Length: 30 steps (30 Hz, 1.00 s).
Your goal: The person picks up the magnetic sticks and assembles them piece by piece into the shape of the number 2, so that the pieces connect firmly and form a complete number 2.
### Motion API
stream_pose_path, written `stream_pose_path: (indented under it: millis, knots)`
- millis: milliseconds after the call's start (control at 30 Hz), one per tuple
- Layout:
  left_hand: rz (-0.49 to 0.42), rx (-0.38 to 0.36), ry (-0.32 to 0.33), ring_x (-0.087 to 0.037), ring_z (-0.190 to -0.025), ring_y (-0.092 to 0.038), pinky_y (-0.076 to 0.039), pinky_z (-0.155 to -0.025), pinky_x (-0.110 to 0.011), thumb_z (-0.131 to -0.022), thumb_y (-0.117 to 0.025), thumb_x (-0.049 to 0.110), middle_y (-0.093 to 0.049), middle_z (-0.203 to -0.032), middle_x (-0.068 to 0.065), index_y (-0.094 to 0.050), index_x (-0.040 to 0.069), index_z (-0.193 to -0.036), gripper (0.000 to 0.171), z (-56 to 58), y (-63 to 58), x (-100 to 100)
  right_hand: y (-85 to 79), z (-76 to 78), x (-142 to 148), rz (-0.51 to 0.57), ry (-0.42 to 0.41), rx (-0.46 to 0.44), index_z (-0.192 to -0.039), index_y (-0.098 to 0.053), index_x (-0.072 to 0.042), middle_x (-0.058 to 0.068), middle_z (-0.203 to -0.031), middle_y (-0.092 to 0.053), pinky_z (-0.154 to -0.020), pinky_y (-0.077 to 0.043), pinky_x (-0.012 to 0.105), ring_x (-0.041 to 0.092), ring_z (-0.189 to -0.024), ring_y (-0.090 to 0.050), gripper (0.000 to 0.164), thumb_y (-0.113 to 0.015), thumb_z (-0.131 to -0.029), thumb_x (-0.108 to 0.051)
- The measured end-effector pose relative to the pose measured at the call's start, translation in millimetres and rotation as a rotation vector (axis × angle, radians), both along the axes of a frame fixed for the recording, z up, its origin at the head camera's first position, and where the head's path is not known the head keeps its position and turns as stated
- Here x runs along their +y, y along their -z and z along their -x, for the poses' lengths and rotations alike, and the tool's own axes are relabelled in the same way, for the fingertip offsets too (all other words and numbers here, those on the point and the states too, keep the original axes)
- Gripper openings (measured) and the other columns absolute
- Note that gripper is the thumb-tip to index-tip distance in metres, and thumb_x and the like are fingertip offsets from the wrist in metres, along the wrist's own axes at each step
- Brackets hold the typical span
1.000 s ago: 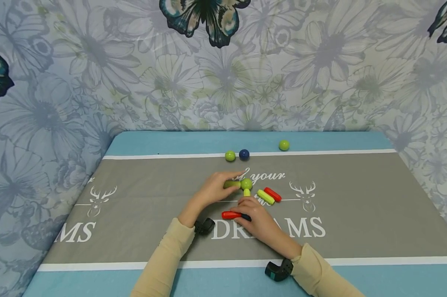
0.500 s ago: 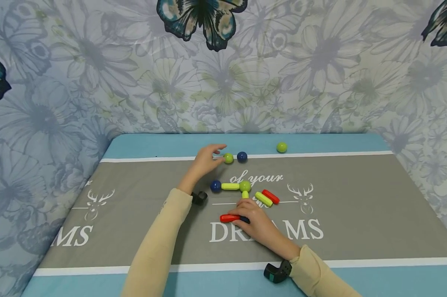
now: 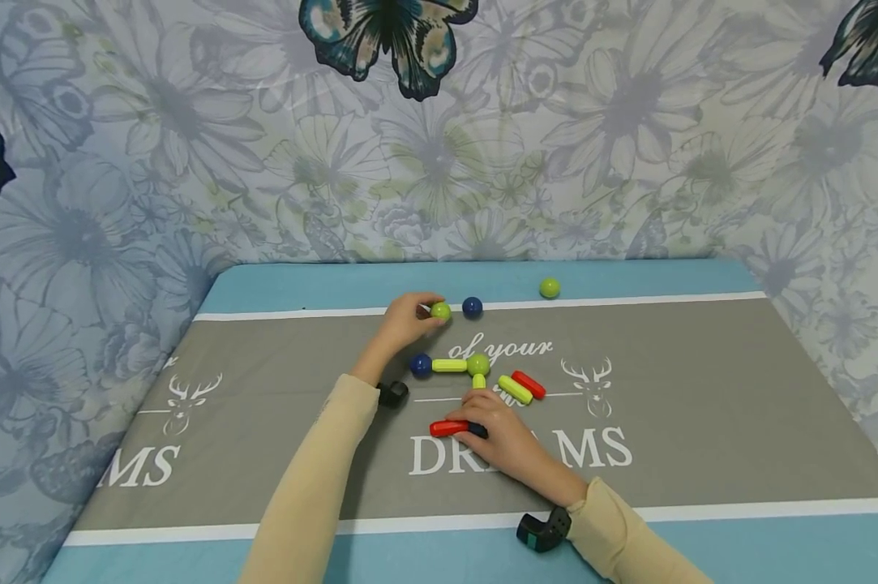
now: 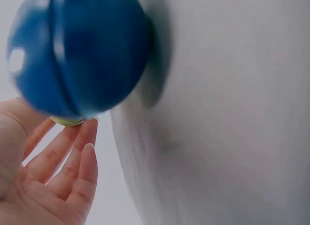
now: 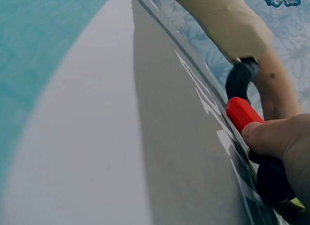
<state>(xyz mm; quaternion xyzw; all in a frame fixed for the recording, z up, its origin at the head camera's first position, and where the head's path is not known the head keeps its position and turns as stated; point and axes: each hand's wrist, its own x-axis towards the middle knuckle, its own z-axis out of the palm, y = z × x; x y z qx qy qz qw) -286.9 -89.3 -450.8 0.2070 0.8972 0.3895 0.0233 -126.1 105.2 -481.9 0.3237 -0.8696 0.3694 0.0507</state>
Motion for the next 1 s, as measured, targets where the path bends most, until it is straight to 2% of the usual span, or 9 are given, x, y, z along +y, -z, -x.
stream_pose_path:
  millis: [167, 300, 467, 600, 733, 867, 1000]
  knots:
    - [-0.159, 0.045, -0.026, -0.028, -0.088, -0.062, -0.051, -0.074, -0.037, -0.084, -0.071, 0.009, -0.062, -0.111, -0.016, -0.061, -0.002, -0.119, 0.037, -21.7, -1.7, -18.6, -0.2, 0.4, 0.7, 0.006, -0.003, 0.002, -0.104, -0.072, -0.012, -0.004, -0.1, -0.063, -0.09, -0.043, 0.034, 0.015, -0.105, -0.047, 0.025, -0.076, -0.079, -0.009]
    - [-0.233, 0.026, -0.029, -0.026, -0.086, -0.061, -0.05, -0.074, -0.038, -0.084, -0.071, 0.007, -0.063, -0.108, -0.015, -0.061, -0.001, -0.118, 0.037, -48.1, -9.5, -37.3, 0.1, 0.5, 0.3, 0.012, -0.012, 0.008, -0.104, -0.072, -0.012, -0.004, -0.099, -0.063, -0.09, -0.043, 0.034, 0.015, -0.104, -0.048, 0.025, -0.076, -0.08, -0.01]
    - [-0.214, -0.032, 0.026, -0.021, -0.081, -0.059, -0.05, -0.068, -0.035, -0.082, -0.073, 0.008, -0.065, -0.1, -0.009, -0.064, 0.002, -0.114, 0.034, -84.7, -17.6, -60.9, 0.0, 0.8, -0.3, 0.023, -0.008, 0.005, -0.104, -0.071, -0.012, -0.004, -0.099, -0.063, -0.089, -0.043, 0.034, 0.015, -0.104, -0.047, 0.025, -0.076, -0.08, -0.009]
    - [-0.184, -0.086, 0.105, -0.019, -0.079, -0.059, -0.049, -0.063, -0.03, -0.079, -0.076, 0.008, -0.064, -0.095, -0.004, -0.064, 0.003, -0.109, 0.033, -107.1, -15.0, -73.9, -0.2, 1.4, -0.3, 0.029, -0.001, 0.004, -0.105, -0.071, -0.012, -0.004, -0.099, -0.062, -0.089, -0.043, 0.034, 0.014, -0.104, -0.047, 0.025, -0.075, -0.08, -0.01]
    - [-0.15, -0.134, 0.221, -0.017, -0.08, -0.057, -0.049, -0.063, -0.029, -0.081, -0.075, 0.011, -0.062, -0.101, -0.003, -0.063, 0.002, -0.114, 0.036, -118.9, -7.0, -77.3, -0.3, 1.6, 0.1, 0.04, -0.003, 0.007, -0.105, -0.071, -0.012, -0.003, -0.1, -0.062, -0.089, -0.043, 0.033, 0.014, -0.104, -0.048, 0.025, -0.075, -0.08, -0.01]
    - [-0.136, -0.138, 0.332, -0.017, -0.083, -0.056, -0.05, -0.066, -0.03, -0.084, -0.072, 0.013, -0.062, -0.105, -0.005, -0.063, 0.0, -0.118, 0.038, -122.1, -1.6, -74.4, -0.1, 1.8, -0.2, 0.054, -0.012, 0.013, -0.105, -0.071, -0.011, -0.003, -0.1, -0.063, -0.089, -0.043, 0.034, 0.015, -0.103, -0.048, 0.025, -0.075, -0.081, -0.01]
    - [-0.143, -0.187, 0.37, -0.017, -0.087, -0.058, -0.052, -0.068, -0.03, -0.082, -0.074, 0.011, -0.063, -0.104, -0.003, -0.064, 0.002, -0.115, 0.036, -122.2, 1.5, -70.1, 0.3, 1.8, -0.8, 0.061, -0.014, 0.013, -0.105, -0.071, -0.011, -0.003, -0.1, -0.062, -0.089, -0.043, 0.034, 0.015, -0.103, -0.048, 0.025, -0.075, -0.081, -0.011]
